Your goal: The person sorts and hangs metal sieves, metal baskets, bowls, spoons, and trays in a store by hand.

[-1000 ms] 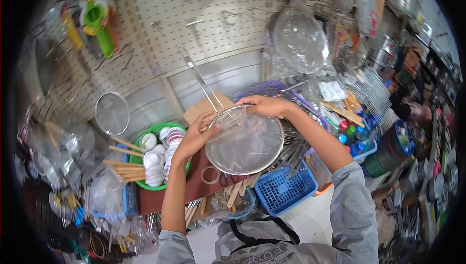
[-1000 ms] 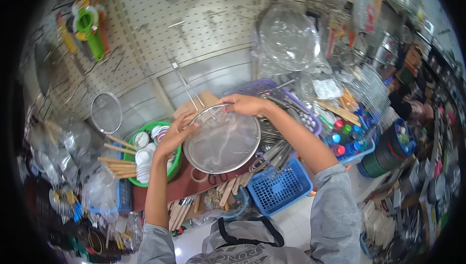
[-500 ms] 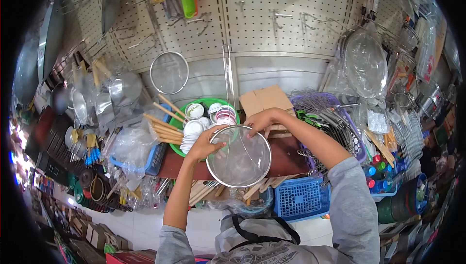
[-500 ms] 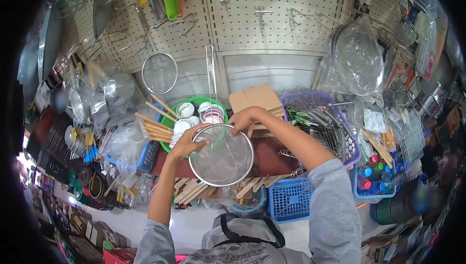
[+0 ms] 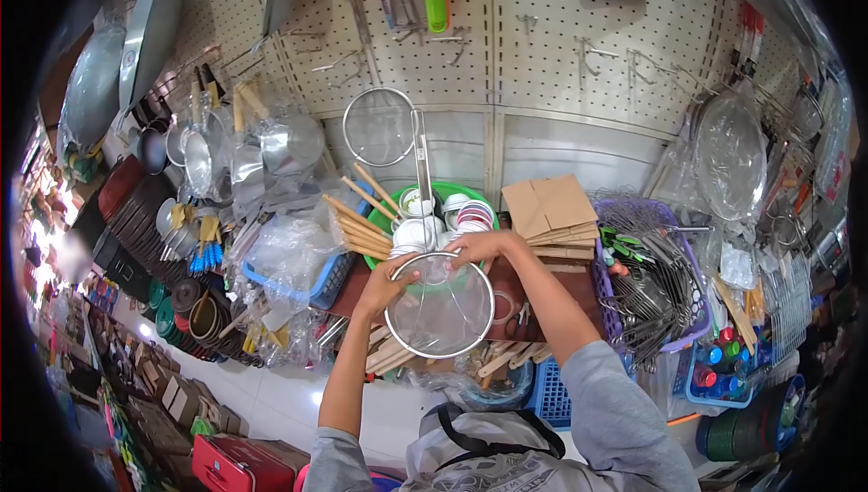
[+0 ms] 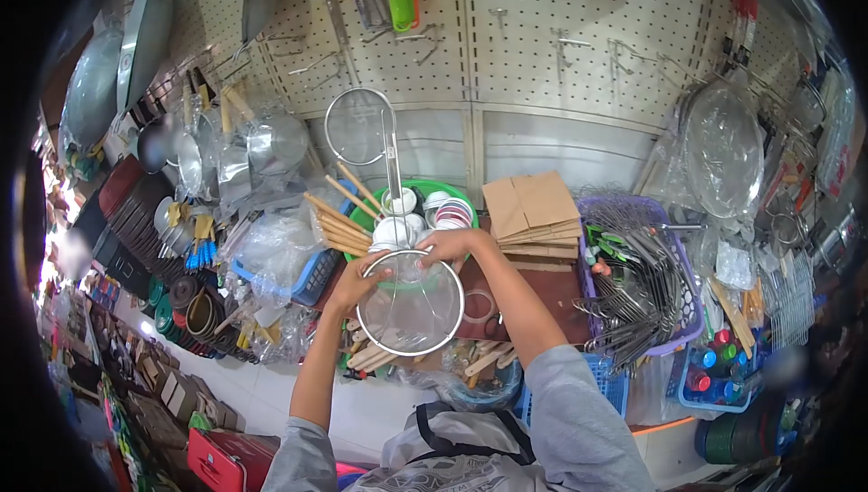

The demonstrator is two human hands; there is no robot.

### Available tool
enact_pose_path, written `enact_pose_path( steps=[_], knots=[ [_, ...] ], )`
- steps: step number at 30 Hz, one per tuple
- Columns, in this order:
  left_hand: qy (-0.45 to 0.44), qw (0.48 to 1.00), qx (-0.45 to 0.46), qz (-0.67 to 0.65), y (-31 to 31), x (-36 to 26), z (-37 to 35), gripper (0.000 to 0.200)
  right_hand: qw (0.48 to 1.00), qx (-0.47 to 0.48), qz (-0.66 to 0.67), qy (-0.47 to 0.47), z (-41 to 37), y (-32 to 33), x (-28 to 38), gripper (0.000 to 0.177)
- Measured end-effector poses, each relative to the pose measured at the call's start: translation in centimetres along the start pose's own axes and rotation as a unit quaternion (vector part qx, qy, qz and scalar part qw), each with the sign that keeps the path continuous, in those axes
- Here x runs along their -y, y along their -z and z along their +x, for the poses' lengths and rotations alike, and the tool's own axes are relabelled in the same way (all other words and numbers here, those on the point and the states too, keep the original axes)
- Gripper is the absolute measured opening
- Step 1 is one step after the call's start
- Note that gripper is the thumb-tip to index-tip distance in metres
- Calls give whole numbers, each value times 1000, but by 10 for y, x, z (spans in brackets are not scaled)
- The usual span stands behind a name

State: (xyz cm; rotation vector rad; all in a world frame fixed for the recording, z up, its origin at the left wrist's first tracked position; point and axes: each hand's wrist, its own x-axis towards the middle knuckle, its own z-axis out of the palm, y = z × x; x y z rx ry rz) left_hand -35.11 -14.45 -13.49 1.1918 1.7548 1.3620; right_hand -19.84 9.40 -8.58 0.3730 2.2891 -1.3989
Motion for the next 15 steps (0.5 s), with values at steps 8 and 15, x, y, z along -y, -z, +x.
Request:
enact_pose_path(
  steps=[8, 15],
  knots=[
    [-32, 991, -64, 117, 27, 19, -29, 43, 961, -131, -48, 240, 50, -42, -13, 41],
    [-13, 992, -66, 107, 37, 25, -45, 40, 847, -298, 288, 332, 73, -28, 56, 51]
  ],
)
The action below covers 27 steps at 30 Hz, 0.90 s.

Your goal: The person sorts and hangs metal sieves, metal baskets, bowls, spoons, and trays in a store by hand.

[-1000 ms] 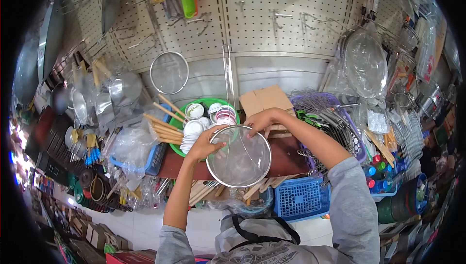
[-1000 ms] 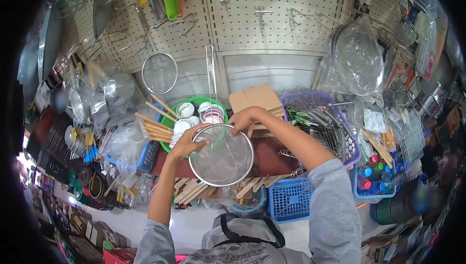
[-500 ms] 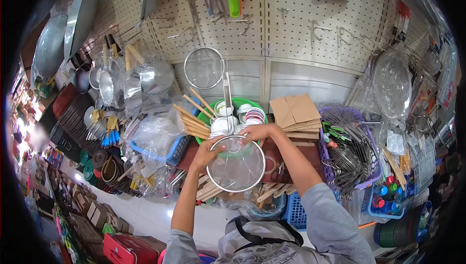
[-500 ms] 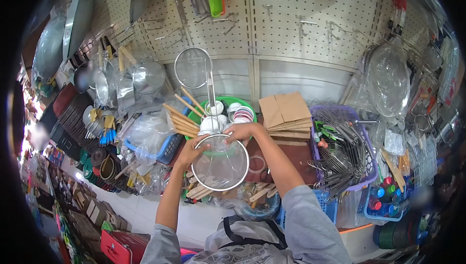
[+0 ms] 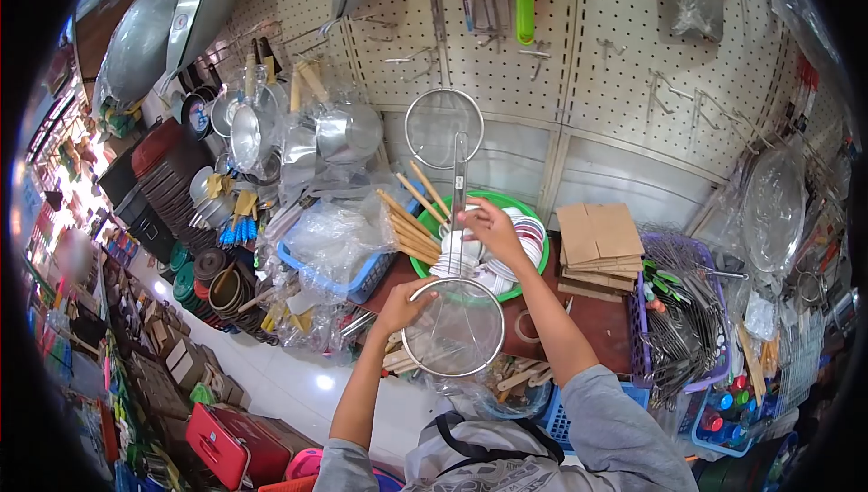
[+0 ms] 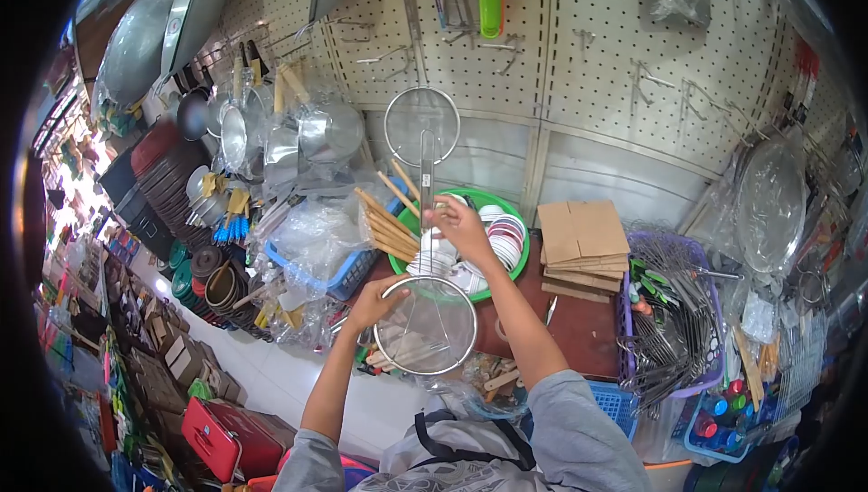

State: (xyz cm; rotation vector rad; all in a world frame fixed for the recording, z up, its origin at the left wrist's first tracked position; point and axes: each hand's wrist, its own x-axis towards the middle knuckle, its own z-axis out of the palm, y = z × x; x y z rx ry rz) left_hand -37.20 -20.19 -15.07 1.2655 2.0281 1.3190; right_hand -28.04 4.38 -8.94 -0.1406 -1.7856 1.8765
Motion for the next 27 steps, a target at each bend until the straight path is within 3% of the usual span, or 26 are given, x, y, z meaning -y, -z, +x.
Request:
enact_pose_path(
  steps=[6, 9, 12, 15, 18, 27],
  knots=[
    [-9, 998, 36, -41, 17, 0, 7, 34, 998, -47, 23, 30, 37, -14, 28, 48],
    [-26, 996, 51, 66, 33, -14, 22, 30, 998, -51, 19, 44, 39, -24, 42, 57],
    [-1, 1000, -20, -10, 45, -76, 45, 28, 997, -41, -13, 57, 36, -35, 70, 67],
    [-164, 972, -136, -97, 53, -113, 80, 34, 995, -39, -44, 79, 40, -38, 85, 74],
    [-207, 950, -180, -147, 67, -150, 111, 39, 991, -55, -69, 105, 49, -38, 92, 73],
    [-278, 941, -155, -115, 107, -191, 184, 51, 968, -79, -158, 178, 95, -37, 132, 70]
  ],
)
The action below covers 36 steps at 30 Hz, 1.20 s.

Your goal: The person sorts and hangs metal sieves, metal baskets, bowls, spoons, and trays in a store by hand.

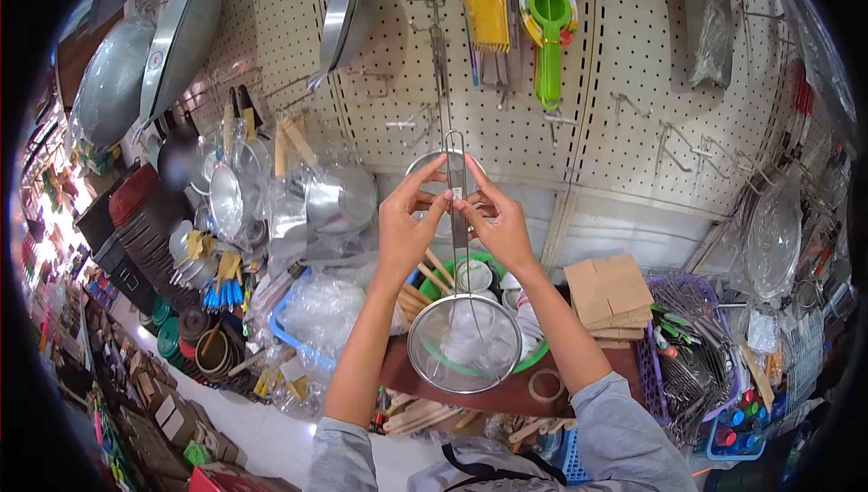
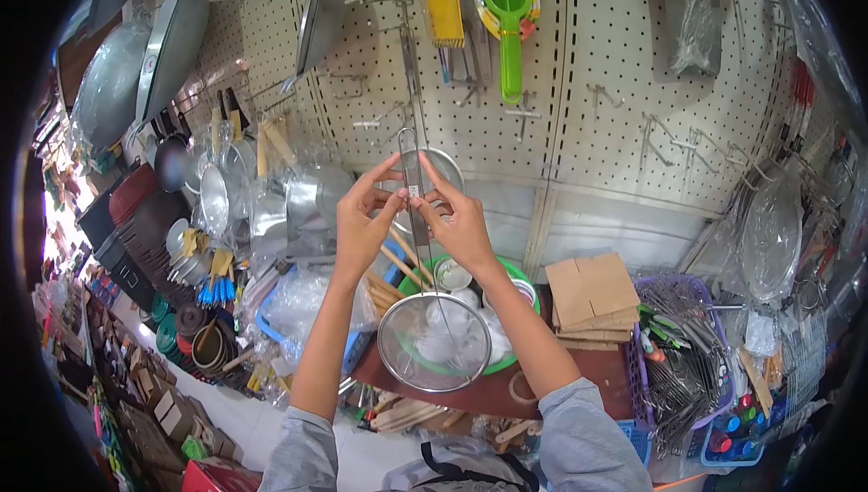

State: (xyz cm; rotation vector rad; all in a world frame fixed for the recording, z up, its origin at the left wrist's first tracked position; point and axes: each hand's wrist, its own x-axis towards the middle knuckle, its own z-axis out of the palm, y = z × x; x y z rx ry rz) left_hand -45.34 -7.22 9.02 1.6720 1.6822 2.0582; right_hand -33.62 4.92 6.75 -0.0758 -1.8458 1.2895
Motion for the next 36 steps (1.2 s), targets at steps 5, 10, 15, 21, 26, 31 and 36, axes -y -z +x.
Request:
enact_pose_path(
  steps=[5, 10, 15, 21, 26, 31, 36],
  knots=[
    [-56, 998, -24, 7, 12, 3, 50, 51, 997, 0, -58, 50, 46, -1, 15, 70],
    [-92, 994, -56, 33, 18, -4, 88, 54, 983, -13, -125, 133, 93, -6, 17, 70],
    [-162, 982, -92, 35, 25, -1, 125, 56, 975, -14, -154, 157, 128, -14, 34, 68],
    [-132, 989, -66, 29, 37, -9, 153, 57, 964, -30, -189, 183, 159, -19, 38, 69],
    [-139, 988, -65, 29, 40, -9, 168, 58, 959, -43, -216, 178, 171, -22, 44, 69],
    [-150, 986, -63, 27, 42, -4, 182, 56, 956, -49, -233, 171, 182, -22, 43, 69],
    [-126, 990, -40, 41, 43, -1, 195, 56, 956, -58, -240, 157, 191, -21, 41, 69]
  ],
)
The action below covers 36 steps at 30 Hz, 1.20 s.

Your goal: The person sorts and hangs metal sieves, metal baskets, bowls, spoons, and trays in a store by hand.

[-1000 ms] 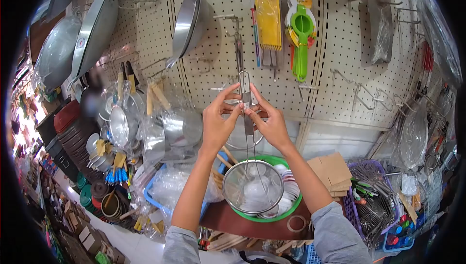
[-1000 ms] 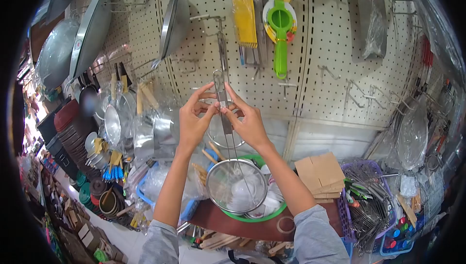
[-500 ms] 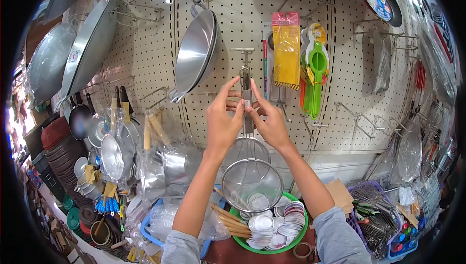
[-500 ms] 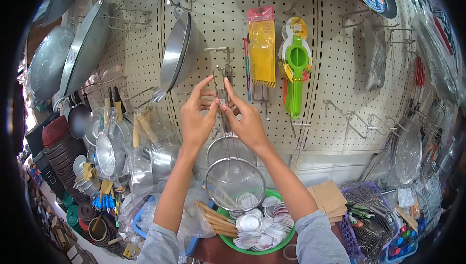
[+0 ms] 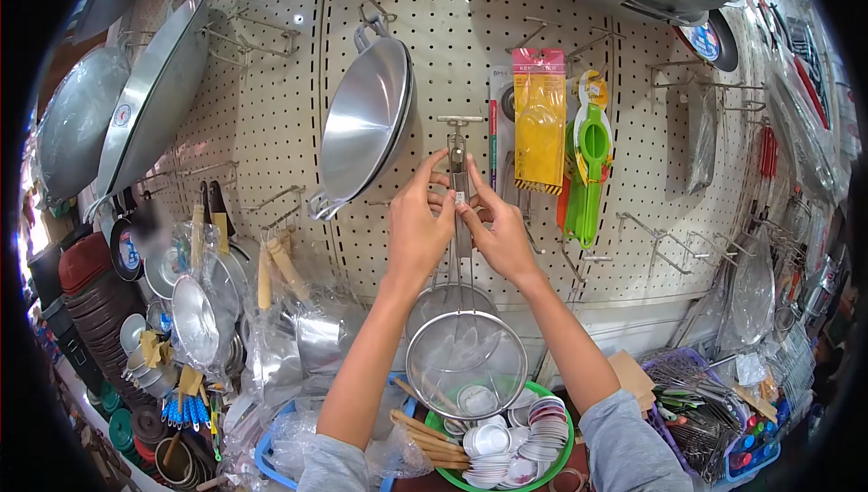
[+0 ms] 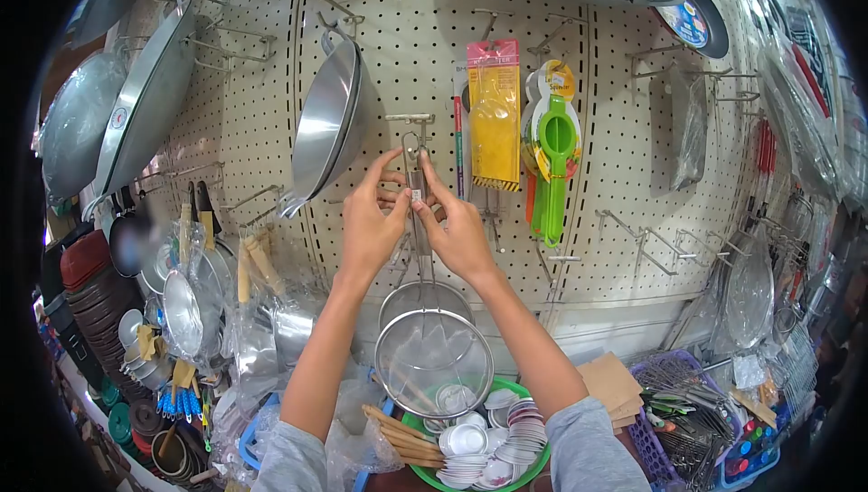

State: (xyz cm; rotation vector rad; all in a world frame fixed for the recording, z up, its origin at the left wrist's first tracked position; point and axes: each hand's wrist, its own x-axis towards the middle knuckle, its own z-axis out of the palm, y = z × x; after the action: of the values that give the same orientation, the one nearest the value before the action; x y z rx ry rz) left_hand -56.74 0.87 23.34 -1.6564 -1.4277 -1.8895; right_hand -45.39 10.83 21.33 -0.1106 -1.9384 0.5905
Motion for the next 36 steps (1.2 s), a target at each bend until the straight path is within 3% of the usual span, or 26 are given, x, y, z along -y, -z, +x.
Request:
enact_pose_path(
  steps=[9, 13, 19, 25, 28, 31, 36],
  knots=[
    [8, 996, 68, 50, -5, 20, 22, 68, 999, -15, 7, -39, 15, -3, -23, 69],
    [-31, 985, 72, 154, -13, 25, 21, 78, 999, -41, 12, 25, 24, -9, -48, 67],
    [13, 972, 161, 171, -22, 24, 26, 92, 998, -27, -20, -53, 27, -11, -52, 65],
    [-17, 975, 167, 143, -31, 54, 40, 95, 997, -69, -42, -4, 35, -18, -72, 65],
    [29, 978, 189, 85, -26, 50, 43, 96, 992, -65, -87, -69, 35, -17, -59, 64],
    [22, 979, 188, 76, -26, 61, 45, 96, 995, -72, -51, -50, 35, -23, -69, 63],
    [12, 980, 188, 67, -27, 73, 43, 98, 988, -87, -128, -17, 31, -22, -72, 63]
  ],
)
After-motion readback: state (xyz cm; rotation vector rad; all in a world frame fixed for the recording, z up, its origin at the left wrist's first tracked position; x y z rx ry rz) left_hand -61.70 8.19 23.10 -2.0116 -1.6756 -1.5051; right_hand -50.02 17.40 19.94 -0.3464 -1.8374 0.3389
